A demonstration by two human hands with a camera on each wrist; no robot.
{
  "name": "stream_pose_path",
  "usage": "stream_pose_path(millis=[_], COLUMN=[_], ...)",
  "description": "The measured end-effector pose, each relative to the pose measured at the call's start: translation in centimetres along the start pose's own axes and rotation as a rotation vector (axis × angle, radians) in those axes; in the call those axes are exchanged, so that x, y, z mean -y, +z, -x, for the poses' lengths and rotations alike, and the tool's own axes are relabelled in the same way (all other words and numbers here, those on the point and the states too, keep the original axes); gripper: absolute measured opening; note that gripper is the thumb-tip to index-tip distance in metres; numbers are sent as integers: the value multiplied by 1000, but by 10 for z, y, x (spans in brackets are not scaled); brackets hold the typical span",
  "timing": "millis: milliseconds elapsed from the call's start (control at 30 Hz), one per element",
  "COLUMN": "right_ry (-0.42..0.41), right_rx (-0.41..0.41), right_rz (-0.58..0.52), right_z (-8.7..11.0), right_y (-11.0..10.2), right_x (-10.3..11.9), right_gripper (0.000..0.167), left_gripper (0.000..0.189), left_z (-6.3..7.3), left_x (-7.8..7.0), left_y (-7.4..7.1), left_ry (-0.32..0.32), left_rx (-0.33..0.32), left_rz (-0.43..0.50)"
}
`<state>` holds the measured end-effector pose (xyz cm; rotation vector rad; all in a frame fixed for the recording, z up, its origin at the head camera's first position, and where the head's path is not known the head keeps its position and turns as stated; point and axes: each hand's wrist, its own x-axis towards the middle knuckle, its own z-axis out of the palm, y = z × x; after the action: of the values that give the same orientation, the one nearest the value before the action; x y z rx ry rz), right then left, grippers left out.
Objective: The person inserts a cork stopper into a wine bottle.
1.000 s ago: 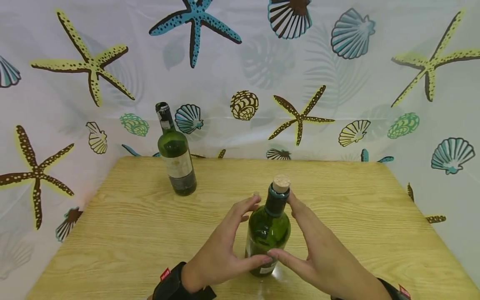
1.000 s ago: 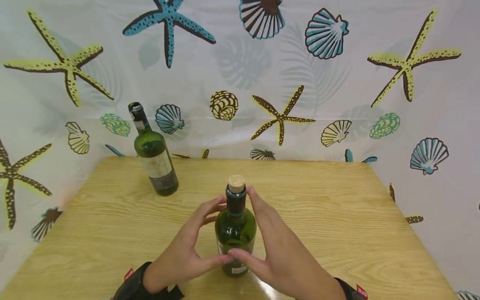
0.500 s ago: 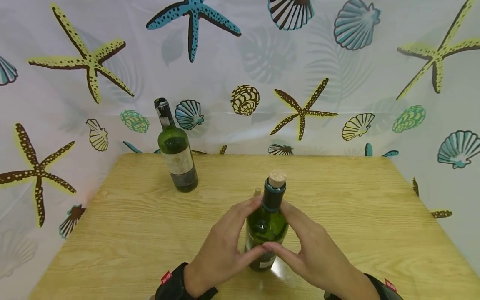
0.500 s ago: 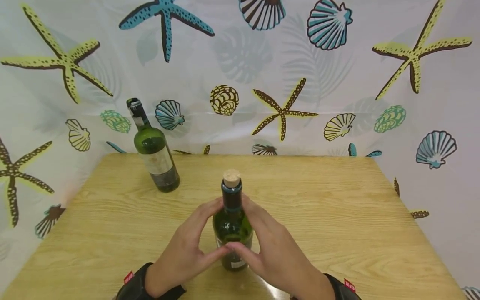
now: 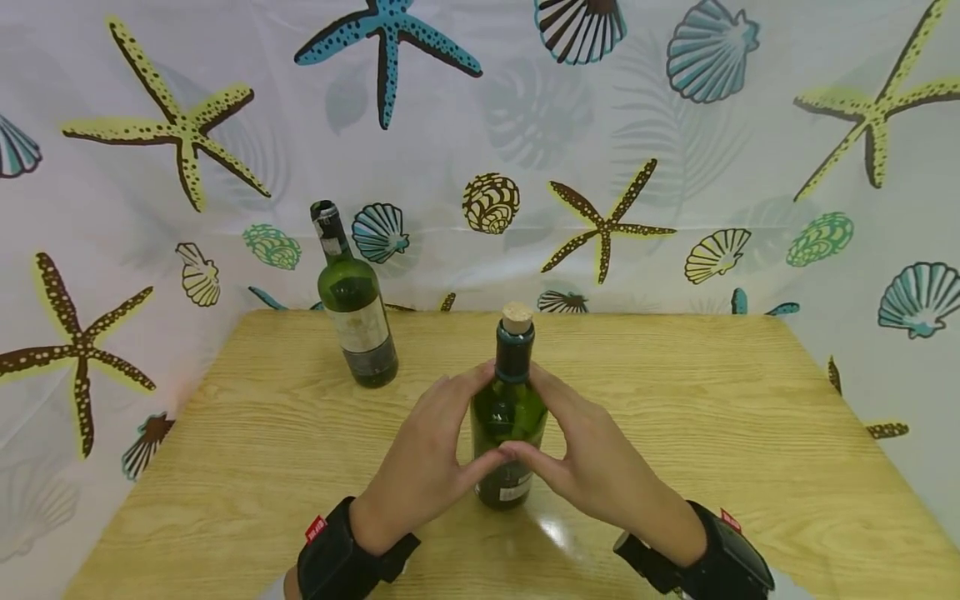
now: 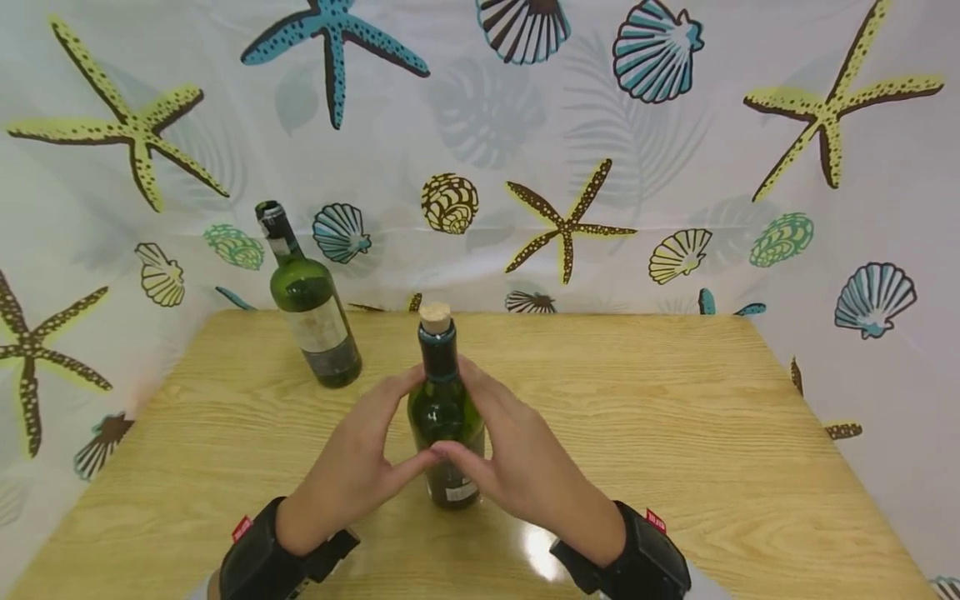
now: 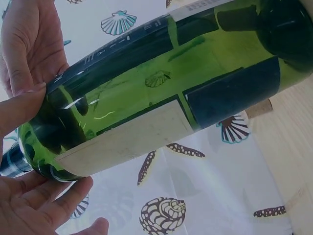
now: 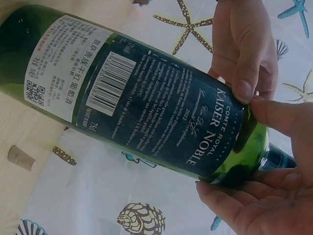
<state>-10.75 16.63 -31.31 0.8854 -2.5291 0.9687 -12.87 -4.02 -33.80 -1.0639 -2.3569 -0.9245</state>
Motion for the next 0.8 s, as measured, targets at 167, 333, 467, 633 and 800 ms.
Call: stream_pose_path(millis=[167, 333, 467, 633, 800], right_ry=[16, 30, 53, 71, 104], right_rx=[20, 25, 39, 39, 40], right_rz=[-10, -38, -48, -48, -50], right_z=[-15, -29, -38, -49, -61], right_y=[1, 1, 1, 4, 4], right_x=[-11, -23, -33, -42, -51], right_gripper=[82, 79, 78, 75, 74], left_gripper=[87, 86, 85, 83, 80], left_z=[-9, -22, -29, -39, -52], left_x=[10, 21, 30, 40, 51], left_y=[0, 2, 4, 4, 6], left_ry=[-45, -81, -112, -127, -151], left_rx=[37, 59, 73, 90, 96], left_rz=[-1, 20, 30, 47, 80])
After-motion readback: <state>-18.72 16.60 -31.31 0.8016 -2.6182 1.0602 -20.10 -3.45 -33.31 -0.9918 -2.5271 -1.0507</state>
